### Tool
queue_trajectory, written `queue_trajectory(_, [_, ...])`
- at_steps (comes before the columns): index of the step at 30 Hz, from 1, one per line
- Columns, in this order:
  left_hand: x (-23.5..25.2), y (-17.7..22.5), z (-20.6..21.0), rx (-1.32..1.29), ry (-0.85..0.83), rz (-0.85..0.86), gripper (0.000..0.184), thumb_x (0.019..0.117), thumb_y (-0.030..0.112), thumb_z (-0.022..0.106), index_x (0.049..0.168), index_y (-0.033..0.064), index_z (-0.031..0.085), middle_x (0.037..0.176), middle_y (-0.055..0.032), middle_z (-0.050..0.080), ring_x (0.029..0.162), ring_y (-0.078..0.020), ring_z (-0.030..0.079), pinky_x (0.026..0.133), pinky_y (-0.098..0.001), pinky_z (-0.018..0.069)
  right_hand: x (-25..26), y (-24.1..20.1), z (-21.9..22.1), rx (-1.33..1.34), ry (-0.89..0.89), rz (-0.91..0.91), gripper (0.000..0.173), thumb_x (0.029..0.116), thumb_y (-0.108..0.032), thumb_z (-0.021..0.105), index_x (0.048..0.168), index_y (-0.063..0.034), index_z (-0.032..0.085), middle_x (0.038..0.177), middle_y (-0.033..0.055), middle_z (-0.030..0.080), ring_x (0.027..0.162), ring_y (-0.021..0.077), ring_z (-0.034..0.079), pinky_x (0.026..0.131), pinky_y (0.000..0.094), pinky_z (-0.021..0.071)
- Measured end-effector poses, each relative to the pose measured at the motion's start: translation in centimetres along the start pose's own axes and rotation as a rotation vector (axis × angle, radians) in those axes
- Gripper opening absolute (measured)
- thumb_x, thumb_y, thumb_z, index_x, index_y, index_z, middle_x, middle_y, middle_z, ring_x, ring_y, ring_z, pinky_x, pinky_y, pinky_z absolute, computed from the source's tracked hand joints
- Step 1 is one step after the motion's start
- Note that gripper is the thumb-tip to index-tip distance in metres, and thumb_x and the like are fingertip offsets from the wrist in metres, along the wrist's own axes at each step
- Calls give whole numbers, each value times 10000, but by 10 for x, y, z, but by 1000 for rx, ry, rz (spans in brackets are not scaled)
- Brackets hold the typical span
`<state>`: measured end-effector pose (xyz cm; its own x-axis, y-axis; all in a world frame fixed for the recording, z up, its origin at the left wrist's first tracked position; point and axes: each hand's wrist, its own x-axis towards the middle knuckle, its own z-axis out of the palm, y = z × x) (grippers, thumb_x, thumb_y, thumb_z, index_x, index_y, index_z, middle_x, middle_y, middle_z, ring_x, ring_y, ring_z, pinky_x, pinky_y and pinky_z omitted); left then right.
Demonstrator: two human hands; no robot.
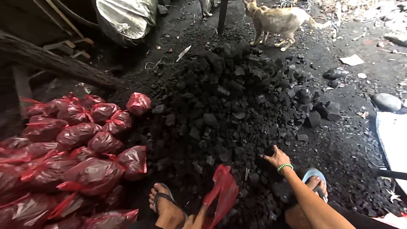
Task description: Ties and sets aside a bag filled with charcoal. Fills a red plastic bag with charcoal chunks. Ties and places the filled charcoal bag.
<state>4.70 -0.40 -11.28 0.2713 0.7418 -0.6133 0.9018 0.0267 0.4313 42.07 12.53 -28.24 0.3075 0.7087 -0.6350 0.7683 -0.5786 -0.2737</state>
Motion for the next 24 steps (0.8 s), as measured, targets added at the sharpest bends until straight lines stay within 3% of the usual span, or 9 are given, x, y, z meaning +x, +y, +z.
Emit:
queue_trajectory(4, [17,-49,30,187,235,-35,385,943,169,661,1312,62,668,977,-230,734,895,-436,707,834,-601,532,14,21,-9,169,-25,-50,803,872,-564,769,1519,-182,486,1295,264,661,1226,462,618,1040,643,452])
queue_trajectory(7, [0,19,-15,125,-16,-55,464,1013,26,511,1477,34,522,1119,-310,693,1012,-505,681,915,-628,509,23,9,-17,161,-86,-14,838,882,-566,759,1536,-140,453,1363,269,620,1288,452,581,1088,630,422])
queue_trajectory(9, [-7,37,-26,13,84,37,450,980,-41,498,1422,-4,578,1069,-317,703,933,-490,697,866,-595,531,17,-9,-14,46,-96,37,981,860,-653,727,1597,-130,346,1387,266,609,1307,443,575,1101,615,425])
queue_trajectory(11, [-4,31,-23,-138,199,176,413,960,-70,508,1357,-38,619,1074,-264,726,909,-411,727,856,-555,563,6,-13,-10,22,-69,25,1013,853,-668,724,1606,-120,327,1382,266,611,1305,440,576,1104,611,420])
queue_trajectory(14, [-2,26,-24,-591,144,292,384,984,-45,509,1358,-29,595,1189,-90,731,1055,-141,708,950,-330,565,-2,4,-12,125,-46,-127,865,900,-534,754,1568,-101,416,1338,297,627,1266,476,588,1085,636,420])
queue_trajectory(16, [-5,31,-28,-892,108,317,377,965,-66,523,1339,-51,574,1151,-47,734,1024,-104,709,924,-298,582,2,22,-11,231,-49,-224,721,921,-436,768,1507,-107,507,1334,280,636,1264,461,595,1085,639,422])
queue_trajectory(18, [-4,30,-30,-1017,107,288,398,945,-45,554,1342,-32,559,1109,-25,740,969,-118,720,876,-311,597,8,26,-12,338,-48,-232,656,935,-373,767,1475,-90,525,1347,276,625,1272,448,589,1089,634,423])
queue_trajectory(21, [0,25,-26,-990,93,140,410,922,-29,566,1331,-26,559,1089,-45,714,905,-134,717,833,-320,610,6,-6,-11,227,-61,-68,891,904,-477,775,1568,-51,360,1365,314,598,1296,473,570,1104,627,418])
queue_trajectory(24, [-1,25,-23,-935,140,10,346,914,-27,586,1258,-6,604,984,-30,692,740,-95,678,675,-266,593,-1,-26,-4,216,-23,-40,859,879,-520,785,1523,-56,457,1361,289,614,1298,458,572,1102,621,415])
